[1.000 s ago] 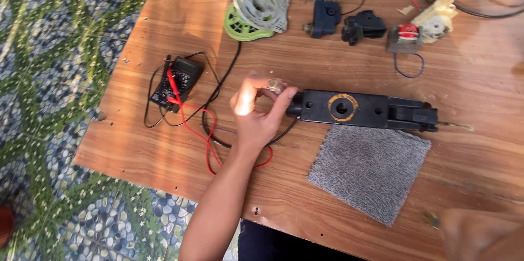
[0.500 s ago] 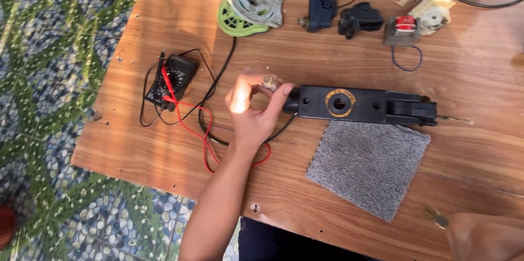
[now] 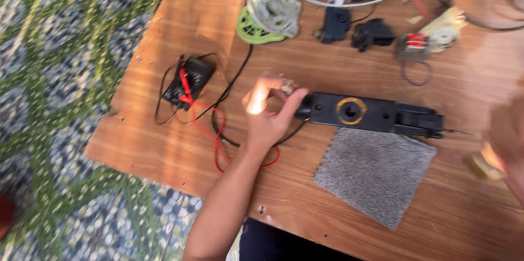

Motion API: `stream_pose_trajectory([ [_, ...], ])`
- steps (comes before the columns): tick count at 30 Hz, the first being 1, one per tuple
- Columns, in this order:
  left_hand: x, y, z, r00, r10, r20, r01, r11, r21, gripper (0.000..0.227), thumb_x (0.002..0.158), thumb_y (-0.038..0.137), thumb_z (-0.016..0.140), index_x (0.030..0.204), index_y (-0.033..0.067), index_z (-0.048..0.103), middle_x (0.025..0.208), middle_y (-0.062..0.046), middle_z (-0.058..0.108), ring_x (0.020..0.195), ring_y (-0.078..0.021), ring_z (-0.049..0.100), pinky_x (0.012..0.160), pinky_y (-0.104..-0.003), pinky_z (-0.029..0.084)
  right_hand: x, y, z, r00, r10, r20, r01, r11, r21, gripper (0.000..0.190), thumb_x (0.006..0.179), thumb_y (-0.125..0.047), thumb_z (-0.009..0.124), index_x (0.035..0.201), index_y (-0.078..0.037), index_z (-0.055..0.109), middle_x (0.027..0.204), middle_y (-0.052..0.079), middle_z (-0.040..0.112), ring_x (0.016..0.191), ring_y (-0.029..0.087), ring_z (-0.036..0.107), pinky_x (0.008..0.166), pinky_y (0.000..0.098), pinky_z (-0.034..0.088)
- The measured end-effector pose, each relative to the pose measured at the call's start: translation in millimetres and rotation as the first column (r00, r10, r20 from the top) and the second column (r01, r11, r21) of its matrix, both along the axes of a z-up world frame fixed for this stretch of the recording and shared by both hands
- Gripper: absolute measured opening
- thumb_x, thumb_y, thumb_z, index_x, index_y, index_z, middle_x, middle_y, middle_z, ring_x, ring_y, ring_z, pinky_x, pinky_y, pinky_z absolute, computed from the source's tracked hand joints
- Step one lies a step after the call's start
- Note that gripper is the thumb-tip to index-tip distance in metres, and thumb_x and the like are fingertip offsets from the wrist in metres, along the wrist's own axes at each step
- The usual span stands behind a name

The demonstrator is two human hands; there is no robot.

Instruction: Cleaning a plastic housing component using a brush and a small metal tool to remove dust and debris.

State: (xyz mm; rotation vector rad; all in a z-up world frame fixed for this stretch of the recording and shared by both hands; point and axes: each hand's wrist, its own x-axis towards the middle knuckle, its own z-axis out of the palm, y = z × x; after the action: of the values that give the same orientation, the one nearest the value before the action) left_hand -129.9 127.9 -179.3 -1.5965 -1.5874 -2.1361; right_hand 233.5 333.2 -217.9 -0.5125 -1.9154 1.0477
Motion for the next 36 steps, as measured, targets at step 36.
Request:
stream_pose_trajectory([
  [36, -1, 1, -4, 1.000, 0.019, -0.004, -0.019, 0.999, -0.039, 0.026, 0.089, 0.008, 0.081, 0.097, 0.0072, 0.056, 0.089, -0.009, 0.071, 0.063, -0.0143, 0.066, 0.060, -0.025, 0.054, -88, -87, 140, 0.906, -0.407, 0.115, 0.351, 0.875, 0.332, 0.027, 0.128, -0.018, 0.047, 0.112, 0.004, 0.048, 0.088, 0.013, 0.054, 0.072, 0.022, 0.051, 0.069, 0.0355, 0.038],
])
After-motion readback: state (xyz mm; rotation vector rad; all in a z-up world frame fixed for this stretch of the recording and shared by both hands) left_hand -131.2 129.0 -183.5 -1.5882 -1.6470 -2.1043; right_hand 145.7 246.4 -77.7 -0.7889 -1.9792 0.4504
